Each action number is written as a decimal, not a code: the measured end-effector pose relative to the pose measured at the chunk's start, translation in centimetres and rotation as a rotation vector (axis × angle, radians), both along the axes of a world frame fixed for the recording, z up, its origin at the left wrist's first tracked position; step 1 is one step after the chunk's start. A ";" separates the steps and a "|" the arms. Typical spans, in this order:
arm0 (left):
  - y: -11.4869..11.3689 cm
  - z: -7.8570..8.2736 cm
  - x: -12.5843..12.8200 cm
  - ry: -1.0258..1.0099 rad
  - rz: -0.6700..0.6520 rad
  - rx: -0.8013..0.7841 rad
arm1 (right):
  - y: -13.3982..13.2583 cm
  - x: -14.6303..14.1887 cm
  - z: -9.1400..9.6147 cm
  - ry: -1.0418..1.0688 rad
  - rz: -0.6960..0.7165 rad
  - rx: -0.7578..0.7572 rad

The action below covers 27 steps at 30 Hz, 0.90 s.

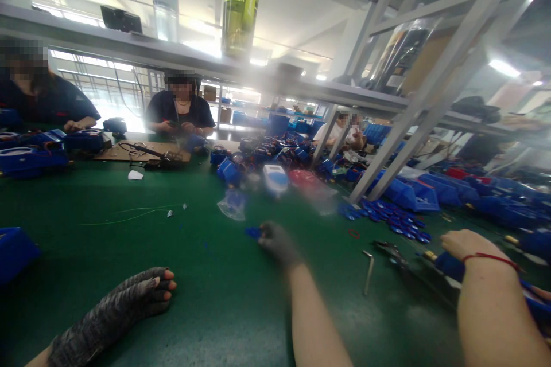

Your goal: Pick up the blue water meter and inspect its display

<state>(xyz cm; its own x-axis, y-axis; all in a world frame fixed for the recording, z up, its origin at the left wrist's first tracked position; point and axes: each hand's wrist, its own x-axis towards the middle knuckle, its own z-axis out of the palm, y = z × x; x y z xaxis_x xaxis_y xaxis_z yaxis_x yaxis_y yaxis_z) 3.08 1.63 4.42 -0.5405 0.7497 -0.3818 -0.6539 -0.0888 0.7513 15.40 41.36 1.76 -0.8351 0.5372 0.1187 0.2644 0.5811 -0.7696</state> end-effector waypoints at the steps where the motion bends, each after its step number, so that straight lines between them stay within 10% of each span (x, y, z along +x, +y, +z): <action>1: -0.1 -0.2 -0.1 -0.003 -0.019 0.022 | 0.1 -0.1 -0.3 0.001 -0.010 0.009; 27: -1.2 -1.7 -0.6 -0.073 -0.038 0.078 | -0.3 -0.6 0.0 -0.163 -0.126 0.459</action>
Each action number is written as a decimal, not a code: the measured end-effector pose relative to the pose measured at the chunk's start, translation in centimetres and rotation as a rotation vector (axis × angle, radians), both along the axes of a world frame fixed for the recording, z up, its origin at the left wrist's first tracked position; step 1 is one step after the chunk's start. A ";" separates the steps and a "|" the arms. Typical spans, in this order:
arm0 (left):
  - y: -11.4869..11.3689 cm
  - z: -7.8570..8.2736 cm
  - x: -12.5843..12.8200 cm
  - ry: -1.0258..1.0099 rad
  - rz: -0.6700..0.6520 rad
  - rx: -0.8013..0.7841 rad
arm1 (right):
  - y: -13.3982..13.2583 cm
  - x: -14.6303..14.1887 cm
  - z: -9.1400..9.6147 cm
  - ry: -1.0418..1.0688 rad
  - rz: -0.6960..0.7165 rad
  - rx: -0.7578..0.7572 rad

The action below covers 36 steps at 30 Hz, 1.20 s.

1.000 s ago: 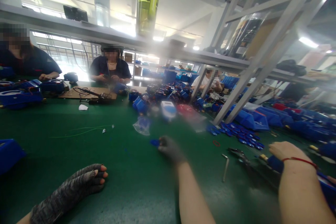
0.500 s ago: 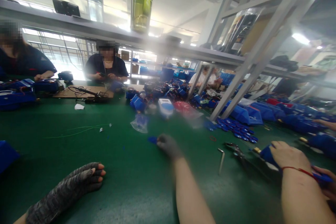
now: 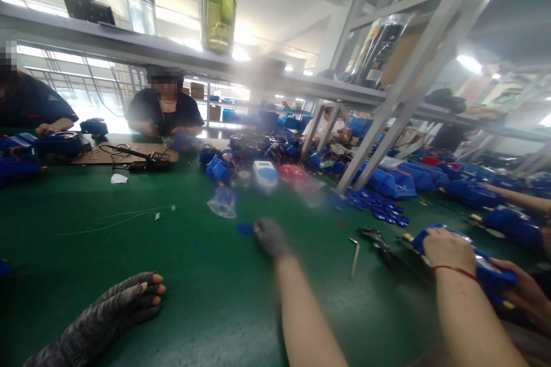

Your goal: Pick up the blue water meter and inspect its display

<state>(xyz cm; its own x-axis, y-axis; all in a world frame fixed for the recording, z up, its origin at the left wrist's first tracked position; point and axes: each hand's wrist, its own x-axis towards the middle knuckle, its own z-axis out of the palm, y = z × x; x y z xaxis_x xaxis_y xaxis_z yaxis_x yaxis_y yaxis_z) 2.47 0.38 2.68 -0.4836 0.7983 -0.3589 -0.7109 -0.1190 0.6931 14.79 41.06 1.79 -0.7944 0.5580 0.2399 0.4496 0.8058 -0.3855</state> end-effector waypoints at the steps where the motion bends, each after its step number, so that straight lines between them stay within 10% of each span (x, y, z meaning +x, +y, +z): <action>1: 0.1 0.1 0.0 0.004 0.007 -0.008 | -0.1 -0.1 0.0 -0.005 -0.017 0.020; 36: 0.6 1.8 -0.1 0.024 0.063 -0.160 | 0.3 -0.2 -0.3 0.343 -0.058 -0.385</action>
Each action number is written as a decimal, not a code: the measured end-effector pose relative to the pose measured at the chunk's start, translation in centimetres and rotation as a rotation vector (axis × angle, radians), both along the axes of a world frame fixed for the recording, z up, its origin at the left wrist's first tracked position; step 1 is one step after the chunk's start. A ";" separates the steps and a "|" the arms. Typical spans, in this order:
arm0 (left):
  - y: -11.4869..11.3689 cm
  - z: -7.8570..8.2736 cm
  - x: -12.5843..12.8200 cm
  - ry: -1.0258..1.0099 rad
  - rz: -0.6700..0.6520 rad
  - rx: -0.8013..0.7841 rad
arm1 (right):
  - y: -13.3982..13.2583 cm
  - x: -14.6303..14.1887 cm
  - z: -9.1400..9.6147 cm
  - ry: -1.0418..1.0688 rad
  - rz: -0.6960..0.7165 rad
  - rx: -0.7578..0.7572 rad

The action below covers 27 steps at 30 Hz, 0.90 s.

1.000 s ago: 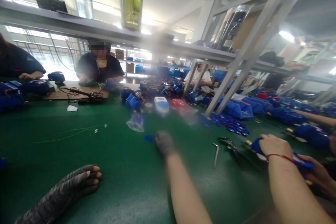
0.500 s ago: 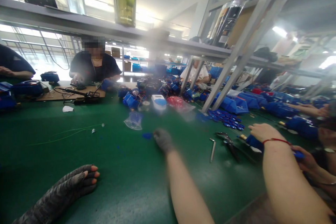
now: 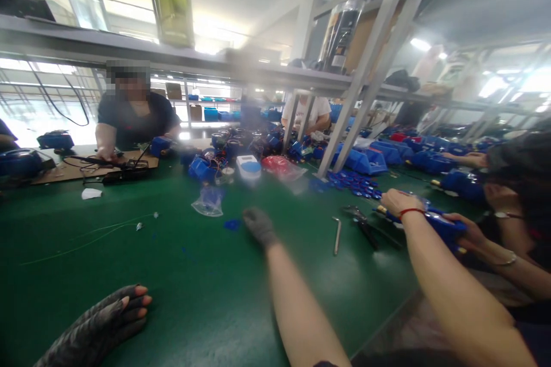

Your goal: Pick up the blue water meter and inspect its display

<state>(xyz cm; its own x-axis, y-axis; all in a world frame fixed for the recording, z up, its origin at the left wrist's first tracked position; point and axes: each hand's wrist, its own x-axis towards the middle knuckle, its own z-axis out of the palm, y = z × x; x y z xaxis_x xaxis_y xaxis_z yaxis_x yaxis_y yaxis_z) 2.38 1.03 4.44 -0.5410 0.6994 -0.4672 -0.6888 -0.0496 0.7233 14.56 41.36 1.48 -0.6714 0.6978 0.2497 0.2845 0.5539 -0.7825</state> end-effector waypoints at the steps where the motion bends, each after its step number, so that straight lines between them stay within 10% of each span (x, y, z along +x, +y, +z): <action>1: 0.1 0.2 0.0 0.007 0.005 -0.012 | -0.3 0.0 0.2 0.002 0.004 -0.005; 27: -0.2 0.3 0.1 -0.010 -0.011 0.022 | -0.6 -0.4 0.2 0.159 0.034 -0.032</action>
<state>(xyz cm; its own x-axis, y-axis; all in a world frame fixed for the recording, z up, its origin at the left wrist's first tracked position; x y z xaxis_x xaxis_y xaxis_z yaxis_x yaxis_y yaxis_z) 2.52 0.81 4.77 -0.5287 0.7154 -0.4567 -0.6966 -0.0583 0.7151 14.20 40.80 1.63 -0.6487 0.6847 0.3323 0.1376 0.5349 -0.8336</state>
